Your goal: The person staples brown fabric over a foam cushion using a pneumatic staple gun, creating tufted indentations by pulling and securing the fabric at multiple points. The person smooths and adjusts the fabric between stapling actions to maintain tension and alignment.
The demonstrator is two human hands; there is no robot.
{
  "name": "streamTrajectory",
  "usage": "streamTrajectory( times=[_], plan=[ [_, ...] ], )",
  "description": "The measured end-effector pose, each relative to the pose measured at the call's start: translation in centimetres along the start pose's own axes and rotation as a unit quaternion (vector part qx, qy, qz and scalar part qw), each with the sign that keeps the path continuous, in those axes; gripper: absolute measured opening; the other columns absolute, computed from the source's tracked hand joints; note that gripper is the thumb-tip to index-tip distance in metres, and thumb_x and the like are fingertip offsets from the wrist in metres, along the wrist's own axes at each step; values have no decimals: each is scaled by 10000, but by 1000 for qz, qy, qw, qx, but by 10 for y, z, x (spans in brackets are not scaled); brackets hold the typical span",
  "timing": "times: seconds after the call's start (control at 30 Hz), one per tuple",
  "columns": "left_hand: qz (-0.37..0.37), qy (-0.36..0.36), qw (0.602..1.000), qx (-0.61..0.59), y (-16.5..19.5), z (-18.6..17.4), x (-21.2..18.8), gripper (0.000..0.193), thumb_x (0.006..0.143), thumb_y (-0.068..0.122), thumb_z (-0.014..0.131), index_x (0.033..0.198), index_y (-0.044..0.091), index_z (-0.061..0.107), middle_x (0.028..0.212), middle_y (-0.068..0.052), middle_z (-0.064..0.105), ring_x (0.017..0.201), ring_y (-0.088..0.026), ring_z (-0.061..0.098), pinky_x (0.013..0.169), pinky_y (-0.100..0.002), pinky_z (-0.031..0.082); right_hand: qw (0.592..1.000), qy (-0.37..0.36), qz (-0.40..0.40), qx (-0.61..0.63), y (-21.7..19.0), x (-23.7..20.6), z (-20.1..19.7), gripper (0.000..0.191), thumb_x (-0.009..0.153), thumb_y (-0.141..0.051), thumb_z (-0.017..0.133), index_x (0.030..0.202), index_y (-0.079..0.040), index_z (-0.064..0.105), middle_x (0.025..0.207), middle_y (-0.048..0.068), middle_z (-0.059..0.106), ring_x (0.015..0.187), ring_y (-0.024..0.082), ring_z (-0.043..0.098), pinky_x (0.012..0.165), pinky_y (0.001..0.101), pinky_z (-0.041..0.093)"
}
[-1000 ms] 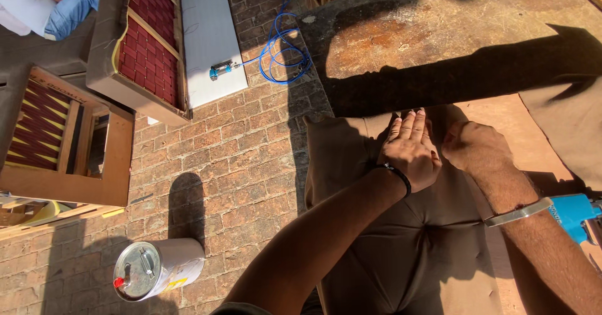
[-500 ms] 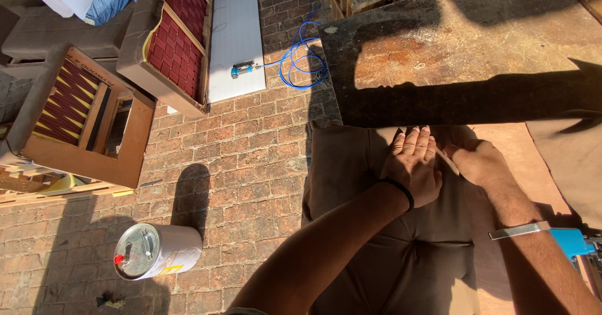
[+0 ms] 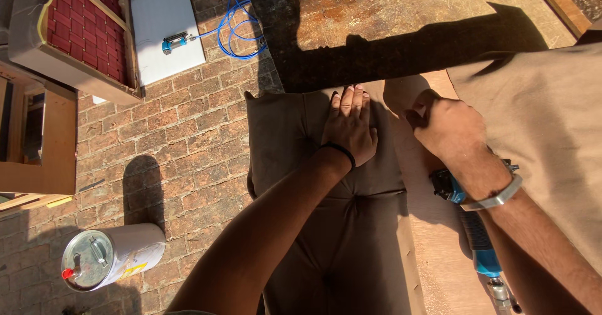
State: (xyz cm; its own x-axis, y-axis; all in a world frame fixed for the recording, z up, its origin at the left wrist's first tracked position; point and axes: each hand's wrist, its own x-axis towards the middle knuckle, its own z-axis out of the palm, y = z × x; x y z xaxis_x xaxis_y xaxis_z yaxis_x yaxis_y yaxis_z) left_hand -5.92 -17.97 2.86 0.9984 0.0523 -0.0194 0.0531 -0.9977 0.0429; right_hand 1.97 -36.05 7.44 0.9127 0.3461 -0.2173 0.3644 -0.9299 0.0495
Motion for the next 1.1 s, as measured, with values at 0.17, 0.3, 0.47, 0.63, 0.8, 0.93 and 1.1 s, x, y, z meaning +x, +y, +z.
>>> streamTrajectory(
  times=[0.17, 0.3, 0.47, 0.63, 0.8, 0.93, 1.1],
  plan=[
    [-9, -37, 999, -9, 1, -6, -2, 795, 973, 422, 423, 1577, -52, 214, 1685, -199, 144, 1560, -334, 99, 1251, -507, 41, 970, -232, 36, -63, 103, -128, 18, 876, 716, -895, 470, 1094, -122, 639, 857, 33, 724, 776, 154, 740, 707, 349, 673],
    [-12, -2, 999, -31, 2, -7, -2, 790, 985, 429, 416, 1577, -57, 223, 1696, -200, 150, 1571, -324, 109, 1260, -504, 32, 995, -86, -17, -37, 113, -164, 69, 1022, 638, -677, 745, 1387, -66, 416, 981, 141, 692, 796, 227, 707, 707, 381, 652],
    [-8, -21, 999, -26, 6, -14, -4, 819, 978, 460, 417, 1570, -72, 220, 1686, -202, 142, 1560, -340, 101, 1247, -514, 23, 940, -234, 228, 100, 107, -153, 24, 719, 948, -139, 635, 1518, -68, 203, 916, 199, 710, 710, 278, 743, 685, 425, 669],
    [-3, -58, 998, -11, 6, -27, -7, 834, 980, 488, 409, 1586, -50, 212, 1691, -198, 130, 1565, -346, 89, 1251, -528, 34, 961, -190, 168, 106, 94, -99, -74, 441, 914, -293, 725, 1213, -70, 489, 868, 145, 676, 814, 229, 655, 895, 523, 501],
    [6, -61, 998, -17, 5, -34, -8, 827, 979, 487, 408, 1582, -36, 193, 1685, -211, 98, 1553, -369, 68, 1235, -534, 45, 958, -270, 77, 60, 13, 5, -98, 534, 932, -508, 731, 816, 13, 733, 756, 116, 760, 969, 170, 690, 1238, 513, 318],
    [-2, -56, 998, -19, 6, -30, -4, 839, 980, 489, 409, 1599, -33, 187, 1695, -211, 107, 1566, -360, 77, 1251, -525, 46, 957, -271, -18, 98, -36, 60, -108, 277, 902, -286, 716, 808, -26, 692, 753, 116, 708, 749, 225, 685, 830, 486, 589],
    [8, -37, 999, -11, 5, -22, -2, 799, 1005, 470, 353, 1580, -55, 171, 1691, -212, 101, 1562, -355, 67, 1248, -519, 41, 967, -251, -28, -25, -63, 81, -128, 179, 871, -184, 742, 867, -5, 737, 713, 114, 720, 610, 191, 677, 667, 391, 586]
  ],
)
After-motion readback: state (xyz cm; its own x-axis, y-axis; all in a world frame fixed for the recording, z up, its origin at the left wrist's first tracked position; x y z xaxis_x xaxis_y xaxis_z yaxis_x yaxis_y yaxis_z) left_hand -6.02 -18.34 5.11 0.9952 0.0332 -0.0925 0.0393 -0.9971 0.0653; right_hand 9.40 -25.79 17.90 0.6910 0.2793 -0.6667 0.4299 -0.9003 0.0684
